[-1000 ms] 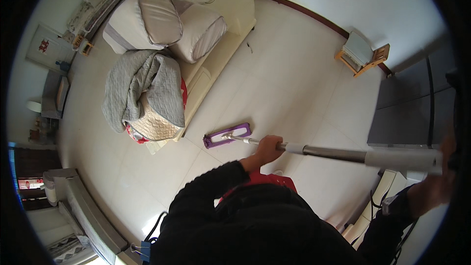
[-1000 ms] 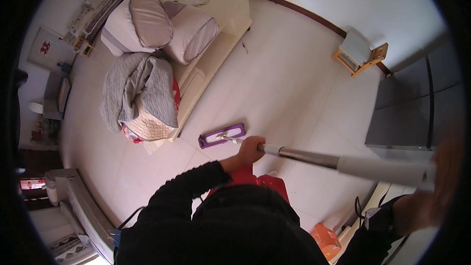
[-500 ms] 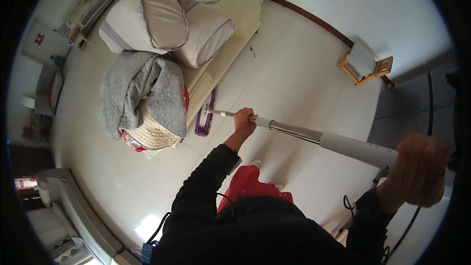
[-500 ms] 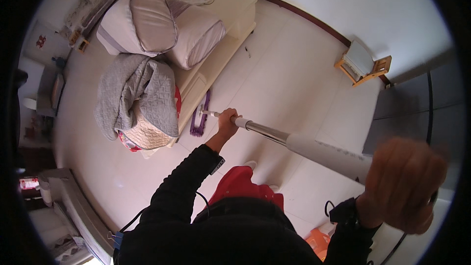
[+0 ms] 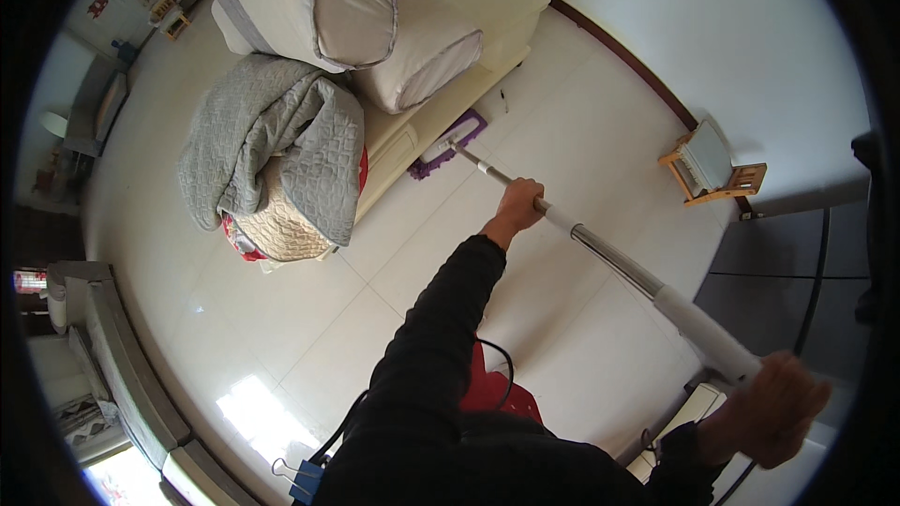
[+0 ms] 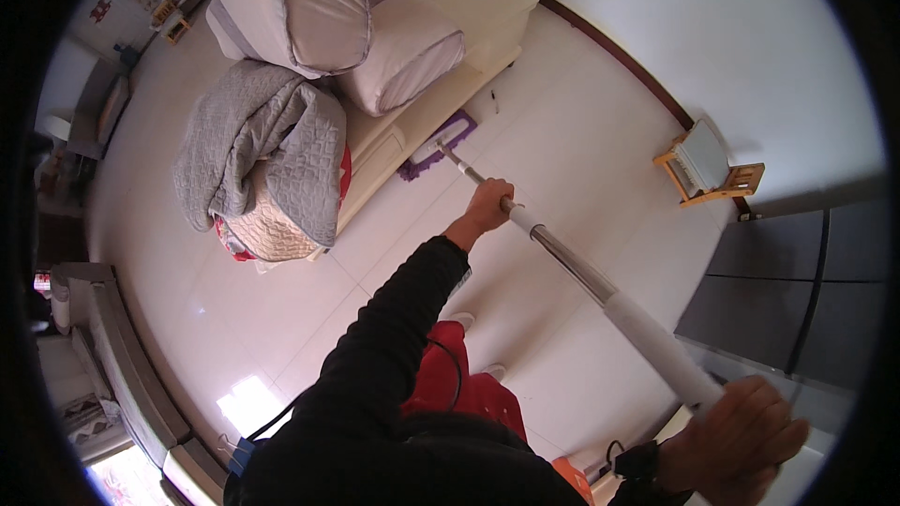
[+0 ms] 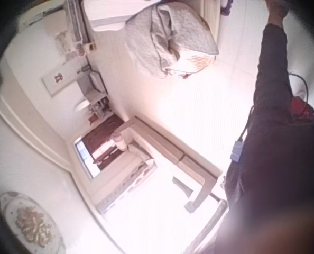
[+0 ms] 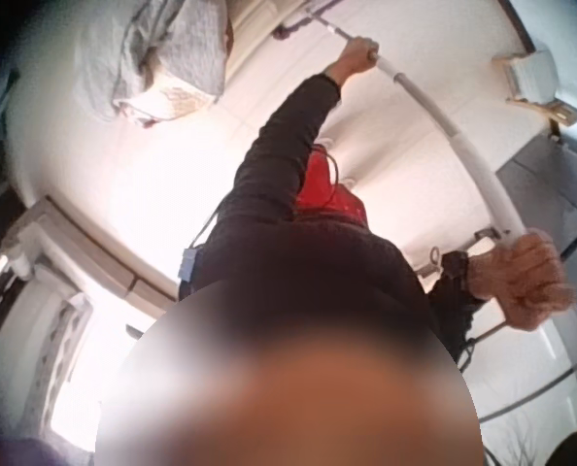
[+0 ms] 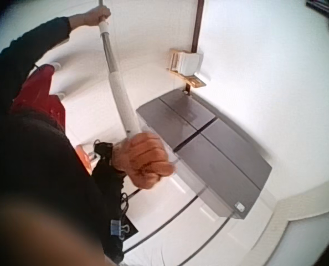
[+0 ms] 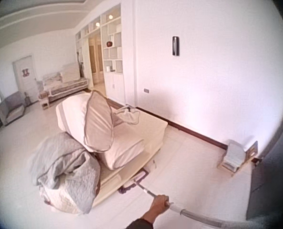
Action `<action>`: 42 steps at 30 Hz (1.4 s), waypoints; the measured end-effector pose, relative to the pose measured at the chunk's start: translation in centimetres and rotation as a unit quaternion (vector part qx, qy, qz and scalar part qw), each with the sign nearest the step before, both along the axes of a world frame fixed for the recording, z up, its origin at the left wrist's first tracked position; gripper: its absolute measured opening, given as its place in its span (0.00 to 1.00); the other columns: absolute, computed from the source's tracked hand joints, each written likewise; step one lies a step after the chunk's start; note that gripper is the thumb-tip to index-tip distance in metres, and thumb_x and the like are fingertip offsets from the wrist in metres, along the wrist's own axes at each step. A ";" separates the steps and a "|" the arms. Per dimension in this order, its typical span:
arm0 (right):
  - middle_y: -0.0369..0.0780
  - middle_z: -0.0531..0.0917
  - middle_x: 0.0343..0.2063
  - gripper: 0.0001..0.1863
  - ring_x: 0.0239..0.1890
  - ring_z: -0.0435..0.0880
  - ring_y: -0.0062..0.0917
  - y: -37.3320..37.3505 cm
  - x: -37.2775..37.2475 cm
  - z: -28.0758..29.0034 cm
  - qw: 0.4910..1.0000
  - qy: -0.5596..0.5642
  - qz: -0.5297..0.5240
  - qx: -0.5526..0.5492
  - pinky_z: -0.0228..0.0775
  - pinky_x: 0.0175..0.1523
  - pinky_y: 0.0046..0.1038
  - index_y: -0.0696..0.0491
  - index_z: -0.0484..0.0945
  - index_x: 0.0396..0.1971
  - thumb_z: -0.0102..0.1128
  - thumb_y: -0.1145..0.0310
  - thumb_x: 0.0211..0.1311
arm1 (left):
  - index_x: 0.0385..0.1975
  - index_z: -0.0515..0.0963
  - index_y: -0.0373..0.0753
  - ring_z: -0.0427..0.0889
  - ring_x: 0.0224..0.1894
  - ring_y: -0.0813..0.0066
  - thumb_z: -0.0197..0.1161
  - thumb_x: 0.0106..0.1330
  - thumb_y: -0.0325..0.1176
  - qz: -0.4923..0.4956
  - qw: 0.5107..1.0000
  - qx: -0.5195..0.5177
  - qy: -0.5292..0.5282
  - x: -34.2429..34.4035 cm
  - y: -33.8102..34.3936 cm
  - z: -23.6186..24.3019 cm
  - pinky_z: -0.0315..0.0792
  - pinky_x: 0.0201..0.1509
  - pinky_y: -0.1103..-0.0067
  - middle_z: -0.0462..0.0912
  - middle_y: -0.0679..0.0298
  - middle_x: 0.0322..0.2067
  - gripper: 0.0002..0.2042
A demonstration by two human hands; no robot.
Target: The person kneels and wipes debris from the floor near a water heater using a tissue, then stands and mops the living room floor with a flat mop. The person moves around furniture and toys while mopping.
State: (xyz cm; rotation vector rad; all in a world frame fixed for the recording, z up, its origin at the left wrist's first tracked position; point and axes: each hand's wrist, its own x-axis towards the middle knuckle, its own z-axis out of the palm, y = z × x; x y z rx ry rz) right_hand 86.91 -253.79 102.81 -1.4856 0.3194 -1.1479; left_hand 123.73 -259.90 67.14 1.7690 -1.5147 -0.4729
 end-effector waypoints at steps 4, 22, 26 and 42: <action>0.35 0.74 0.26 0.09 0.29 0.74 0.15 -3.9 -1.3 0.1 0.997 -0.050 -0.056 0.010 0.69 0.37 0.18 0.49 0.66 0.28 0.52 0.62 0.61 | 0.15 0.72 0.39 0.74 0.32 0.56 0.61 0.46 0.30 0.055 0.998 0.029 0.019 -1.4 2.8 2.2 0.68 0.38 0.66 0.76 0.58 0.22 0.05; 0.32 0.73 0.11 0.14 0.07 0.71 0.11 -4.1 3.6 3.6 0.942 -0.087 0.312 0.085 0.68 0.12 0.14 0.48 0.66 0.21 0.55 0.59 0.60 | 0.12 0.65 0.39 0.71 0.21 0.55 0.66 0.42 0.27 0.290 0.955 0.031 0.054 -11.9 26.2 2.3 0.64 0.26 0.65 0.71 0.58 0.15 0.13; 0.35 0.78 0.15 0.13 0.11 0.76 0.15 -2.3 2.6 5.1 0.938 -0.120 0.320 0.048 0.73 0.16 0.18 0.49 0.71 0.21 0.63 0.58 0.55 | 0.12 0.63 0.39 0.68 0.19 0.56 0.67 0.43 0.28 0.266 0.963 -0.035 0.030 -10.1 23.3 2.3 0.61 0.24 0.65 0.68 0.59 0.13 0.15; 0.32 0.67 0.07 0.16 0.09 0.68 0.20 9.5 2.1 5.8 0.982 0.083 0.007 -0.170 0.64 0.17 0.21 0.49 0.65 0.14 0.52 0.64 0.59 | 0.13 0.65 0.39 0.70 0.26 0.55 0.60 0.40 0.24 -0.172 0.972 -0.140 0.081 -13.9 1.7 -0.4 0.63 0.29 0.66 0.68 0.57 0.17 0.08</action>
